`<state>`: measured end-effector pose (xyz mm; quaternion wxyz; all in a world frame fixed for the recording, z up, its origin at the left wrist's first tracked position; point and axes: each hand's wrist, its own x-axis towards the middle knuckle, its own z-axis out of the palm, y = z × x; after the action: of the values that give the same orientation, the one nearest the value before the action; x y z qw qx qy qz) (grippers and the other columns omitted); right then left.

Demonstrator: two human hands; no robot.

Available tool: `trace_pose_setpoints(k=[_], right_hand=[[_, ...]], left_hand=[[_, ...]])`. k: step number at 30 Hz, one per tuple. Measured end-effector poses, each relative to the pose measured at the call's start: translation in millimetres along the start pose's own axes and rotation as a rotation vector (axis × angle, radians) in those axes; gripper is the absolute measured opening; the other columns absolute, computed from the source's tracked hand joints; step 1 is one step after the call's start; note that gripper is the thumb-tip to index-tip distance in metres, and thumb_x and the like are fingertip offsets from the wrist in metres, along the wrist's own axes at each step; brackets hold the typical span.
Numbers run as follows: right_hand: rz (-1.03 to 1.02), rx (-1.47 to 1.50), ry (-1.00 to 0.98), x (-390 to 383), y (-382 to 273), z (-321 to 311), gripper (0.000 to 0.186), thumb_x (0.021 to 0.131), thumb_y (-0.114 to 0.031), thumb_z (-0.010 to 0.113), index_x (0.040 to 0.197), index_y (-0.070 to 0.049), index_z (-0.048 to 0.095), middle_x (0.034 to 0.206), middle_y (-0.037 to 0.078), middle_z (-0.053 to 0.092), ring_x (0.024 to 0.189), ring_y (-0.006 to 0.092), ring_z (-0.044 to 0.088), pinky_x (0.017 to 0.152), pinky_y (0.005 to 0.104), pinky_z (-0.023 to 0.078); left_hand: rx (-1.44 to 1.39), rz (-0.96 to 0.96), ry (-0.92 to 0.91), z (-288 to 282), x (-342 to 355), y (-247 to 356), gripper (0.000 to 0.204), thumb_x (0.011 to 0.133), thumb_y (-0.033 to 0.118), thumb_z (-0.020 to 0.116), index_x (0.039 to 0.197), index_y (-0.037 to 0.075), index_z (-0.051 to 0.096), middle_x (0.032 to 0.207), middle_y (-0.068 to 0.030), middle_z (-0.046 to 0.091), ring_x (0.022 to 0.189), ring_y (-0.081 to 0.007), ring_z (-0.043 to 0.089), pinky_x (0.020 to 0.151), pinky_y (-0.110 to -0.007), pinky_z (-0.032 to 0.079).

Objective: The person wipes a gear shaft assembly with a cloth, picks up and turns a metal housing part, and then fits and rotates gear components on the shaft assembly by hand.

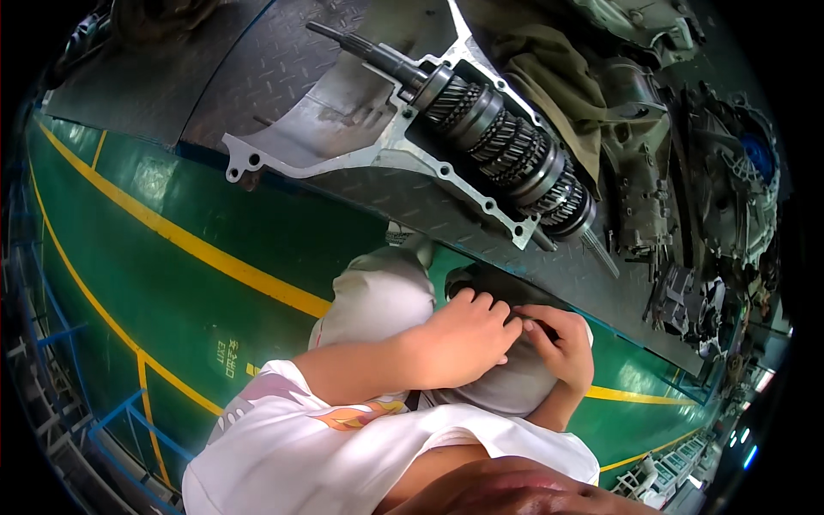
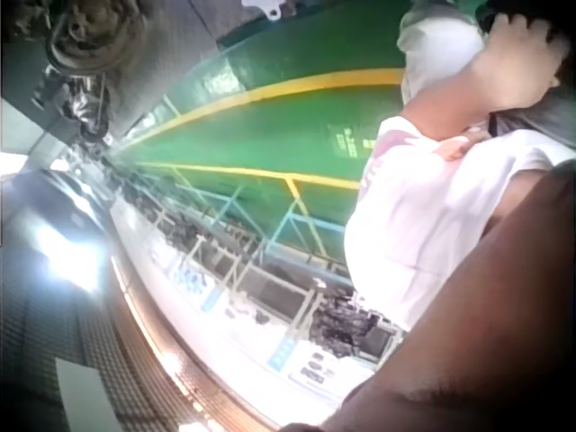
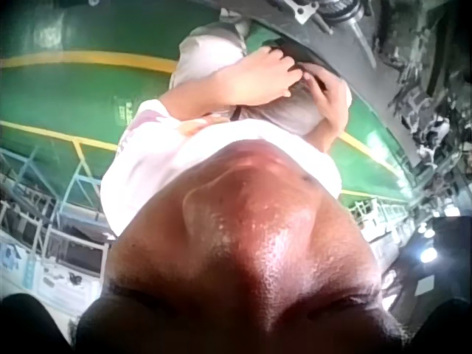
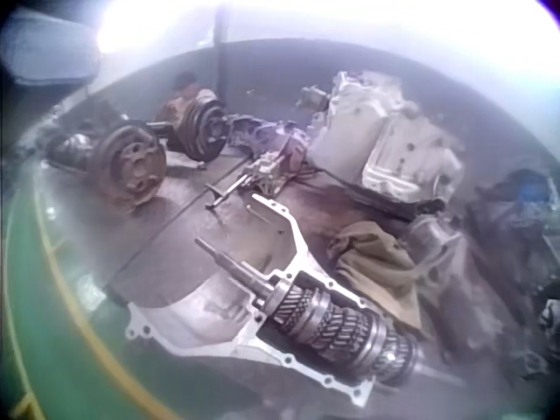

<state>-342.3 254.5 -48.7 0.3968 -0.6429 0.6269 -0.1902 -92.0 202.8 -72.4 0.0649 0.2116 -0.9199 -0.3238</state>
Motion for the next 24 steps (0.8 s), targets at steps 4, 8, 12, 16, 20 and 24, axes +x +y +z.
trace_pose_setpoints(k=[4,8,12,16,20,24], right_hand=[[-0.07,0.025,-0.001,6,-7,7,0.029,0.096,0.004,0.072,0.123,-0.001,0.083,0.1,0.018,0.082,0.083,0.0272,0.079,0.074,0.0348,0.06],[-0.142,-0.027,-0.014,6,-9,6,0.027,0.092,0.001,0.072,0.117,0.0,0.082,0.096,0.019,0.08,0.082,0.0372,0.076,0.075,0.04,0.06],[-0.173,-0.008,0.025,3,-10,7,0.023,0.091,-0.001,0.071,0.112,0.0,0.081,0.094,0.02,0.078,0.081,0.0415,0.075,0.075,0.0432,0.06],[-0.167,0.022,0.042,4,-10,10,0.019,0.092,-0.002,0.071,0.108,0.0,0.08,0.094,0.021,0.079,0.082,0.0429,0.075,0.075,0.0442,0.06],[-0.142,0.034,0.055,3,-13,10,0.018,0.094,0.0,0.07,0.109,0.0,0.079,0.095,0.021,0.078,0.083,0.0414,0.075,0.075,0.043,0.06],[-0.123,0.033,0.055,2,-14,15,0.019,0.096,0.001,0.068,0.112,0.001,0.078,0.096,0.02,0.077,0.084,0.0387,0.075,0.075,0.0407,0.058]], left_hand=[[0.001,-0.019,0.0,-1,2,0,0.047,0.105,0.036,0.076,0.135,0.001,0.069,0.119,-0.0172,0.071,0.11,-0.0358,0.069,0.097,-0.047,0.052],[-0.003,-0.026,-0.038,-2,6,4,0.038,0.105,0.035,0.075,0.123,0.001,0.071,0.116,-0.0183,0.072,0.111,-0.0377,0.069,0.098,-0.049,0.052],[0.005,-0.021,-0.081,1,11,7,0.038,0.105,0.035,0.075,0.12,0.0,0.072,0.115,-0.0189,0.073,0.112,-0.0386,0.069,0.1,-0.05,0.053],[0.009,-0.024,-0.101,4,17,3,0.038,0.105,0.036,0.076,0.116,-0.001,0.074,0.116,-0.0194,0.073,0.113,-0.0392,0.069,0.101,-0.05,0.052],[-0.009,-0.034,-0.058,3,19,4,0.038,0.105,0.034,0.076,0.115,-0.002,0.076,0.116,-0.0195,0.073,0.114,-0.039,0.069,0.103,-0.05,0.052],[0.003,-0.056,-0.045,4,19,5,0.037,0.105,0.035,0.075,0.112,-0.002,0.078,0.115,-0.0193,0.074,0.113,-0.0384,0.07,0.101,-0.049,0.052]])
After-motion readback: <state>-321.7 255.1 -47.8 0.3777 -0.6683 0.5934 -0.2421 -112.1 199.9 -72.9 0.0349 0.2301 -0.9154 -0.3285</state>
